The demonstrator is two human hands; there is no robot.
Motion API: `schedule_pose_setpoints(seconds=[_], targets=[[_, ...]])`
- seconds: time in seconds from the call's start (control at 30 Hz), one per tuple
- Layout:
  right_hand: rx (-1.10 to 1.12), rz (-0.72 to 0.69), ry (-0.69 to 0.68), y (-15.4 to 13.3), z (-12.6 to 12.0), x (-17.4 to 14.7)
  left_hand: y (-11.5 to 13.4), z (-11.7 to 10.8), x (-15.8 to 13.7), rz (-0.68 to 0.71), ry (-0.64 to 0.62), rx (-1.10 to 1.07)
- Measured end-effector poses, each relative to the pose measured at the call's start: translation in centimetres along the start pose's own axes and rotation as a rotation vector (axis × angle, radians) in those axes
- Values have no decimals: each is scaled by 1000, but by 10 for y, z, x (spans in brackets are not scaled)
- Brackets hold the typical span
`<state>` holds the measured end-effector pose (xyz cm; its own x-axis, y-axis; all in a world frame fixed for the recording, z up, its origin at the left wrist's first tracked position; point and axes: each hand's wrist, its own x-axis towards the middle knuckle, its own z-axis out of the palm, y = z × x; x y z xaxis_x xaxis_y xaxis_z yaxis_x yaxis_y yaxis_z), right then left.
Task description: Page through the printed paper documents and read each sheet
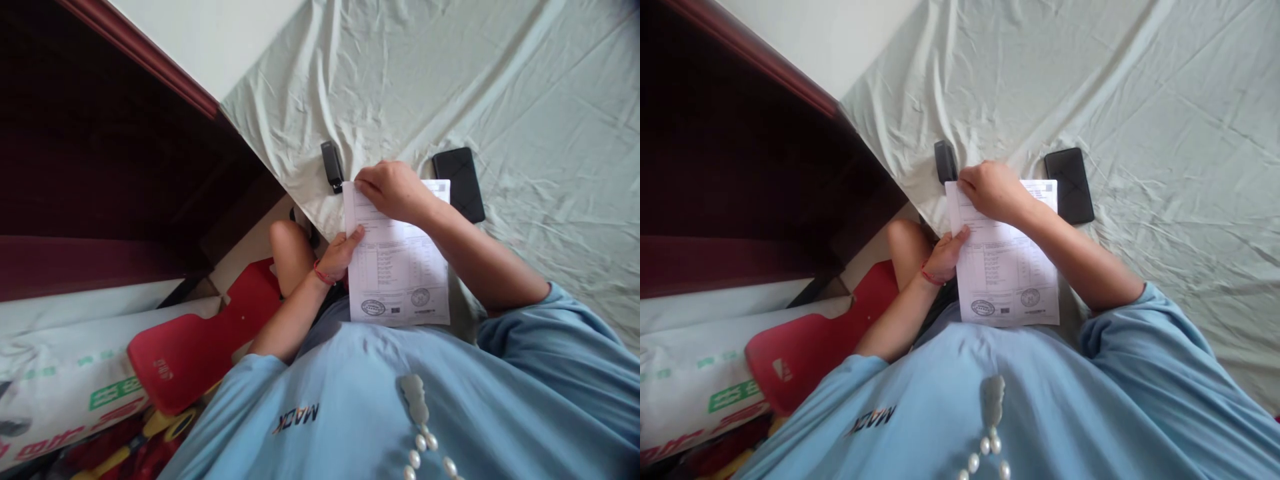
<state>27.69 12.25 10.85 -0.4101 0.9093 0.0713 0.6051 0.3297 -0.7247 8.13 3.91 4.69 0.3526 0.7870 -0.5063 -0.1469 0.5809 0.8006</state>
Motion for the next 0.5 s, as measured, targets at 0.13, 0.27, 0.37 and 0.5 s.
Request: schedule_pose_setpoints(seconds=[0.13, 0.27, 0.37, 0.5], targets=[[-9, 53, 25, -10, -2, 3, -3, -1, -1, 5, 1, 1], [41, 60, 15, -17, -3, 7, -3, 0, -1, 1, 1, -9], [34, 45, 21, -16, -1, 9, -2, 4, 0, 15, 22, -25], [-19, 78, 4, -15, 5, 14, -3, 8, 3, 174, 125, -39]])
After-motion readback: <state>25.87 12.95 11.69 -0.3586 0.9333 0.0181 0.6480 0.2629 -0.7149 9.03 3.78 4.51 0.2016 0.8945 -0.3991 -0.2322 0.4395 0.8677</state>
